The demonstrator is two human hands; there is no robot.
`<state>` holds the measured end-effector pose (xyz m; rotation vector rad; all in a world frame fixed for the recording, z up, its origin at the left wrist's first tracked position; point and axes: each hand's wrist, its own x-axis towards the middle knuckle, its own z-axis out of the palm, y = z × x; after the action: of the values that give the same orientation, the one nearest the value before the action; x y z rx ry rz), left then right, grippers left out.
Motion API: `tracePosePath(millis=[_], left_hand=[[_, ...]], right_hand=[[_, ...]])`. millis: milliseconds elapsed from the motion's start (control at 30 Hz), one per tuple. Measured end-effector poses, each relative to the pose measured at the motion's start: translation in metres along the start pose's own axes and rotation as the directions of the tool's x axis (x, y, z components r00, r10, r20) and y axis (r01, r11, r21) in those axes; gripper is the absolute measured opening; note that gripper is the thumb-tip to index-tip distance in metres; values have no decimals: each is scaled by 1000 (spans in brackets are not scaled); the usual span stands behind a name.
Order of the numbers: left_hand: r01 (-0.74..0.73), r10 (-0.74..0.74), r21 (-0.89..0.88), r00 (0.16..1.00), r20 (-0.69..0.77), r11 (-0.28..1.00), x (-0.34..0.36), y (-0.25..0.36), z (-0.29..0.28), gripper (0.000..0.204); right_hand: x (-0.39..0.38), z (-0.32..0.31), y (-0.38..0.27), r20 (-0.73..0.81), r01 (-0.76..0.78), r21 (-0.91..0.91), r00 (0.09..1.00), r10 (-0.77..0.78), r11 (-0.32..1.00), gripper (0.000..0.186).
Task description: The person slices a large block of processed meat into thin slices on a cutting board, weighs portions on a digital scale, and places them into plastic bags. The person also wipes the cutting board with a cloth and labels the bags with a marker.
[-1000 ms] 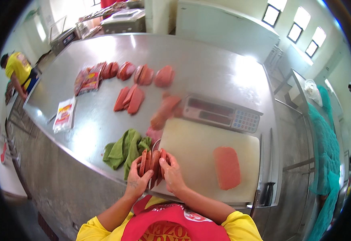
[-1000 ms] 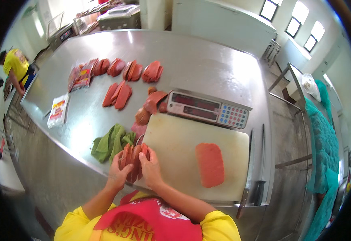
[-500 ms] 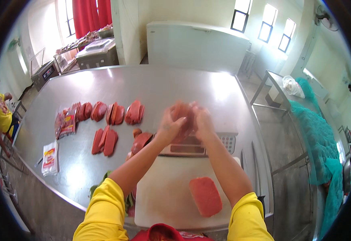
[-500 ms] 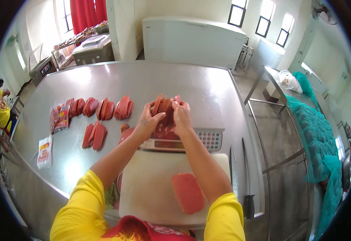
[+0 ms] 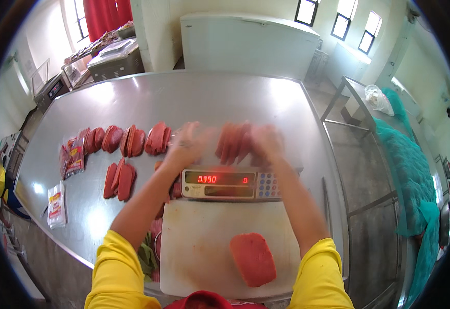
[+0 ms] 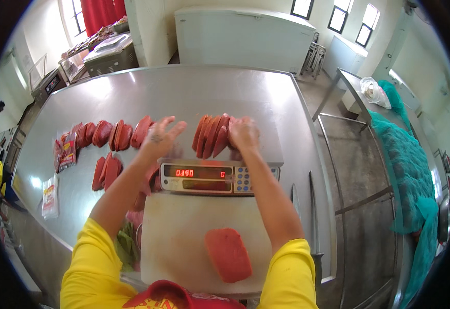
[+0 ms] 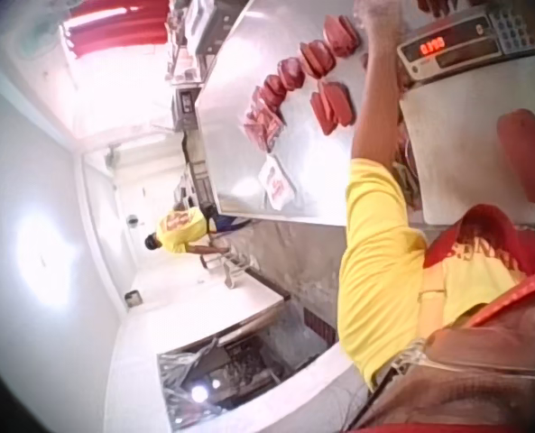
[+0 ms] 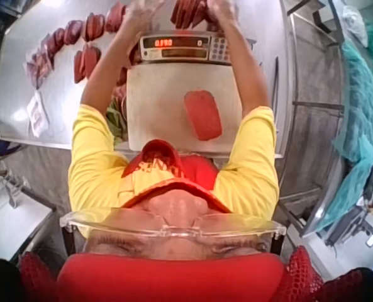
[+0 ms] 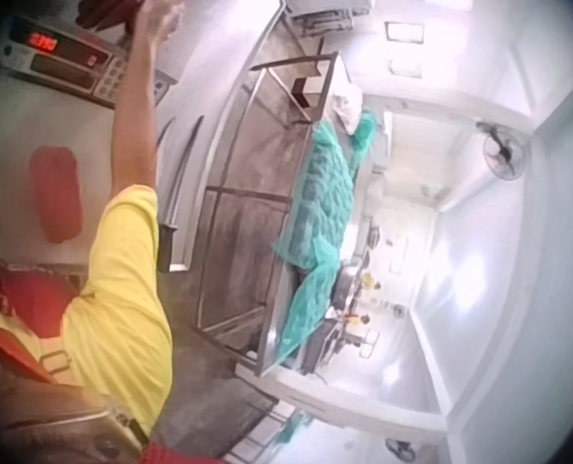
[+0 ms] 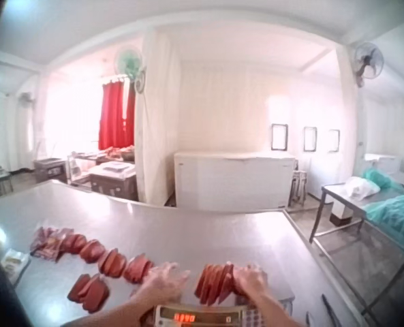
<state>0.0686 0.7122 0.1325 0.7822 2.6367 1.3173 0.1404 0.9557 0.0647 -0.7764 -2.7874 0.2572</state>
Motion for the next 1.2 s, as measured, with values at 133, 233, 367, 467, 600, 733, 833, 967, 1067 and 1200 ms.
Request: tracePosePath(millis=[133,233,367,467,600,733,833,967,1067,1200], left_hand=[[-165,163,-22,984,-71,986,-76,-33,-78,50],[7,-14,-50,987,-159,999,-158,-78,-126,45],[246,-287,-159,894,-344,956,-270,-136,-158,42],[319,-433,-318,803,-410,893,-333,-163,-154,38],[325,-390,-218,808,-441,920,-348,-162,-126,37],[144,-30,225,895,-444,964,-327,-168,-105,39],[188,-31,378,923,-384,906,-326,-196,-84,36],[204,-117,266,943,-311,942,-323,-201,-83,25],[203,-142,203,950,-278,958,-312,-187,-86,20],[136,0,333,925,-379,933,-328,-207,-86,17]], right_hand=[[-32,-29,32,-153,-125,539,958,243,833,33],[-63,-73,19,-15,-237,816,903,430,527,32],[-81,-82,14,-98,-159,798,918,384,582,33],[-87,-80,-6,-106,-119,765,946,306,633,35],[-92,-81,-42,-43,-122,712,975,216,691,36],[-81,-51,-48,-231,35,481,969,88,876,40],[-71,-37,-53,-192,13,348,980,58,937,44],[-58,-29,-43,30,-53,401,999,44,915,52],[-21,-1,13,20,55,353,998,-67,934,49],[-31,-28,-22,-95,-70,182,992,88,981,37]])
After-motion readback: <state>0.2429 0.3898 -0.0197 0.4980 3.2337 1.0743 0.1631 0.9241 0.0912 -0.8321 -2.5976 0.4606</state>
